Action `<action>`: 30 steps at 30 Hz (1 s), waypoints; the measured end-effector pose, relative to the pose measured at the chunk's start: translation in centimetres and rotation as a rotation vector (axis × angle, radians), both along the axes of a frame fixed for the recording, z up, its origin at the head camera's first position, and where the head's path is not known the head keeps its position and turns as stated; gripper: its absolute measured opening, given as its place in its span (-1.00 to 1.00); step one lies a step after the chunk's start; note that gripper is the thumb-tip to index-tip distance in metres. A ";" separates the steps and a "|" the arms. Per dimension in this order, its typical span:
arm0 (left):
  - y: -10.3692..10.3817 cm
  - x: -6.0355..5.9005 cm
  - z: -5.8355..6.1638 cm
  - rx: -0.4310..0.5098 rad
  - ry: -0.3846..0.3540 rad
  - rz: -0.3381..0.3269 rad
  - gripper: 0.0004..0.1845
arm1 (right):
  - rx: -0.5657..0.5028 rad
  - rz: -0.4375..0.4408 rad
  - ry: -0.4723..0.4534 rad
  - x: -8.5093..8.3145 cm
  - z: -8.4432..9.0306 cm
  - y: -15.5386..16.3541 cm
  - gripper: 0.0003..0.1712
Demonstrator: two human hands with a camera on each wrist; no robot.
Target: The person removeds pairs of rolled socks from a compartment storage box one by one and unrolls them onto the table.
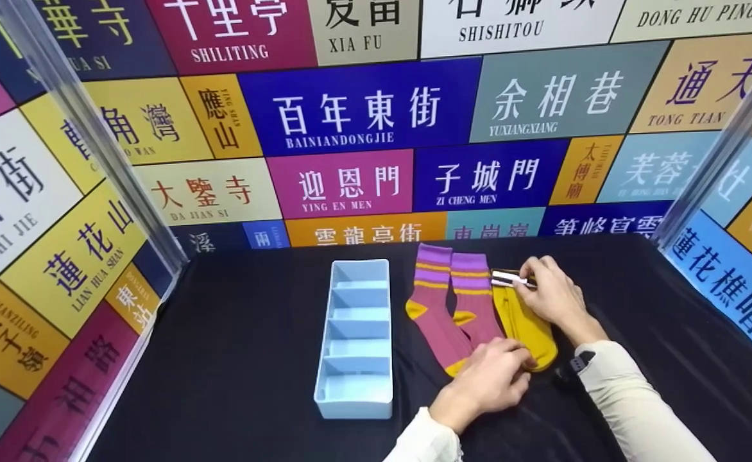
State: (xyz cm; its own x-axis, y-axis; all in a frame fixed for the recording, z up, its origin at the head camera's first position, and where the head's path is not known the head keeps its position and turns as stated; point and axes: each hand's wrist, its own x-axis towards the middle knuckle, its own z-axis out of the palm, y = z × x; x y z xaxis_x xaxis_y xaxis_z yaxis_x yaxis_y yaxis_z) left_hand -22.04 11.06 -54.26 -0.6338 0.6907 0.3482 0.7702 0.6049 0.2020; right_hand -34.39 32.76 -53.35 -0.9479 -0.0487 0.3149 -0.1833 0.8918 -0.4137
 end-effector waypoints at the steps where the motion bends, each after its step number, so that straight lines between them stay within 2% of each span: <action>1: 0.0 0.0 0.0 -0.003 0.005 0.000 -0.81 | 0.008 -0.003 -0.018 -0.1 0.0 0.0 -0.67; 5: 0.0 0.0 0.0 -0.008 0.012 -0.001 -0.81 | 0.018 -0.017 -0.060 -0.4 0.1 0.0 -0.59; 9: 0.0 0.0 -0.1 -0.004 0.014 -0.001 -0.81 | 0.002 -0.079 -0.068 -0.8 0.0 -0.3 -0.61; 13: -0.1 -0.1 -0.3 0.003 0.007 -0.004 -0.80 | -0.044 -0.163 -0.036 -1.0 -0.3 -0.7 -0.64; 16: -0.1 -0.1 -0.3 0.005 -0.009 -0.012 -0.80 | -0.058 -0.187 0.007 -1.0 -0.6 -0.9 -0.70; 20: -0.1 0.0 -0.2 0.008 -0.026 -0.015 -0.79 | -0.034 -0.144 0.035 -1.0 -0.6 -1.1 -0.74; 25: -0.1 0.0 -0.1 -0.006 -0.006 -0.010 -0.78 | -0.008 -0.089 0.012 -0.9 -0.7 -1.1 -0.75; 27: -0.1 0.0 -0.1 -0.014 0.009 -0.007 -0.77 | 0.009 -0.075 -0.013 -0.9 -0.7 -1.0 -0.69; 30: -0.1 0.1 -0.1 -0.023 0.023 -0.006 -0.76 | 0.039 -0.065 -0.070 -0.8 -0.7 -0.9 -0.49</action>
